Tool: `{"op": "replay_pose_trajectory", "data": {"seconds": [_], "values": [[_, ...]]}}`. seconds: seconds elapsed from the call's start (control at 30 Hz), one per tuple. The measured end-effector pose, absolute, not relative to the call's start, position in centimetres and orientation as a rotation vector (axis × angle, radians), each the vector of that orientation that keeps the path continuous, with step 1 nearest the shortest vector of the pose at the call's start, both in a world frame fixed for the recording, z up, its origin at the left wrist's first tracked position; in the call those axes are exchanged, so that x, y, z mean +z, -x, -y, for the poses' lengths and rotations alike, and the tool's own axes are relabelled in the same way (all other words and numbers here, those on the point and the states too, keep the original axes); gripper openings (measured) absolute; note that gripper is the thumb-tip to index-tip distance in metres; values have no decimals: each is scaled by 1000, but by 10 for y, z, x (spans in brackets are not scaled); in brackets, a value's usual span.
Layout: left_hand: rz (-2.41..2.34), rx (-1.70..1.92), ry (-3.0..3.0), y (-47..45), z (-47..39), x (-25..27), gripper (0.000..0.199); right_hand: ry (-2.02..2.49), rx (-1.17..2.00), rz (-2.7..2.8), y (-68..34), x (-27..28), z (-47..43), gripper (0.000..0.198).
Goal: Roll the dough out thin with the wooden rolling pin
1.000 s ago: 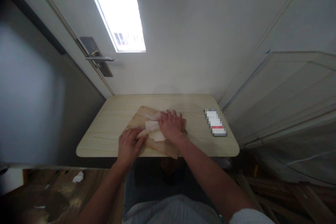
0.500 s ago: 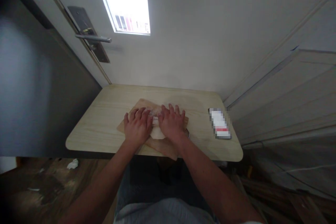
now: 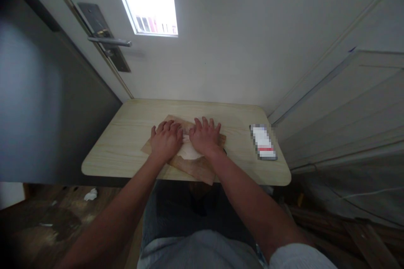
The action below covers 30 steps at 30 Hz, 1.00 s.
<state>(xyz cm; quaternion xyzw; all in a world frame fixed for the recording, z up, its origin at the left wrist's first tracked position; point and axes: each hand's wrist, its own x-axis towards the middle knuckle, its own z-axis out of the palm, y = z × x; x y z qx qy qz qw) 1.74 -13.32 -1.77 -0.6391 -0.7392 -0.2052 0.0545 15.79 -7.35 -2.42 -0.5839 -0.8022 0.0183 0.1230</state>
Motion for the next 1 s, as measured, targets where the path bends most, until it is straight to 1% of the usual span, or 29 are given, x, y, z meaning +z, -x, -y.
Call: {"op": "replay_pose_trajectory", "data": {"seconds": [0.27, 0.5, 0.67, 1.0], "values": [[2209, -668, 2003, -31, 178, -23, 43, 1668, 4, 2346, -178, -19, 124, 56], [2194, -716, 2025, -38, 218, -38, 53, 1621, -60, 2345, -198, -32, 174, 61], [2202, -711, 2028, -35, 210, -37, 53, 1618, -52, 2374, -195, -31, 164, 60], [2220, -657, 2009, -22, 154, -25, 50, 1650, -2, 2361, -179, -27, 110, 58]]}}
